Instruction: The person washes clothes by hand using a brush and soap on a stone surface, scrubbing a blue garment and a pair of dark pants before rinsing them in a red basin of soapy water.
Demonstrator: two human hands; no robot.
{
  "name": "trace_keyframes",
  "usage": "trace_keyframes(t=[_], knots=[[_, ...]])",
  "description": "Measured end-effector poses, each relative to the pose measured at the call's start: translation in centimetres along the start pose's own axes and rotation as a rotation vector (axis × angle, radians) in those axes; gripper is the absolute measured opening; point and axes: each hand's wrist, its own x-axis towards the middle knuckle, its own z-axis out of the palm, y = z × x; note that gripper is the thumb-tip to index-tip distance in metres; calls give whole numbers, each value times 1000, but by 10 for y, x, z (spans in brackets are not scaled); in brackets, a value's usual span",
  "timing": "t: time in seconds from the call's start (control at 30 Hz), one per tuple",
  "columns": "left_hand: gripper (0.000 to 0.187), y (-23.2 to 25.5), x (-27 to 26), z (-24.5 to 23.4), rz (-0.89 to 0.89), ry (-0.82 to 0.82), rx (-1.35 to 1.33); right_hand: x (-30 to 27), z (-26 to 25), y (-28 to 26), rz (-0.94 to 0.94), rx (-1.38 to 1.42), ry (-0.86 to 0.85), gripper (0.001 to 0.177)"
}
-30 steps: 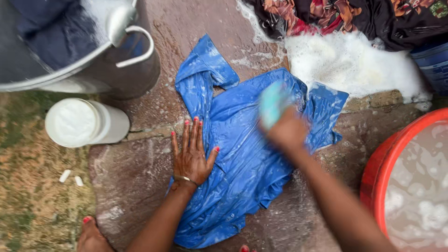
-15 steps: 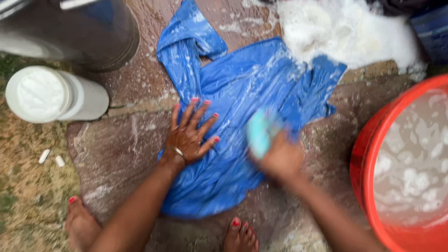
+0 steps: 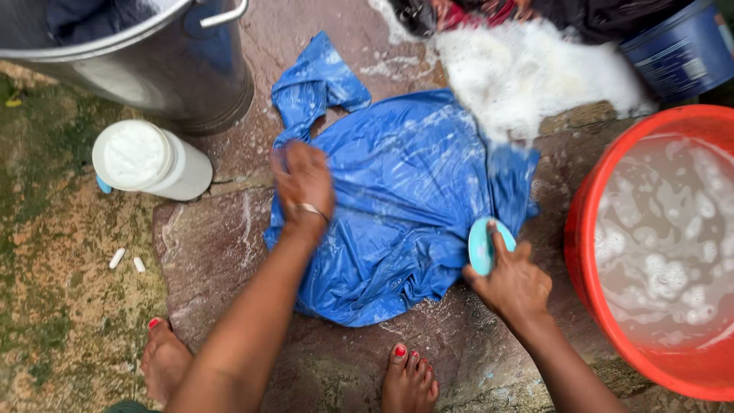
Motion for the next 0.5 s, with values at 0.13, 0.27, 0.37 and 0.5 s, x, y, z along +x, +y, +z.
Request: trace_keyframes(t=[0.13, 0.27, 0.37, 0.5], knots=[[49, 78, -72, -10, 478, -451, -371, 17, -20, 17, 45, 108, -153, 104], [31, 136, -156, -29, 590, -605, -715, 31, -34, 18, -154, 609, 235, 110], [32, 155, -197, -52, 969, -885, -719, 25, -50, 5, -59, 458, 133, 109], [20, 118, -174, -58, 741, -878, -728, 0, -26, -51, -238, 585, 82, 109]])
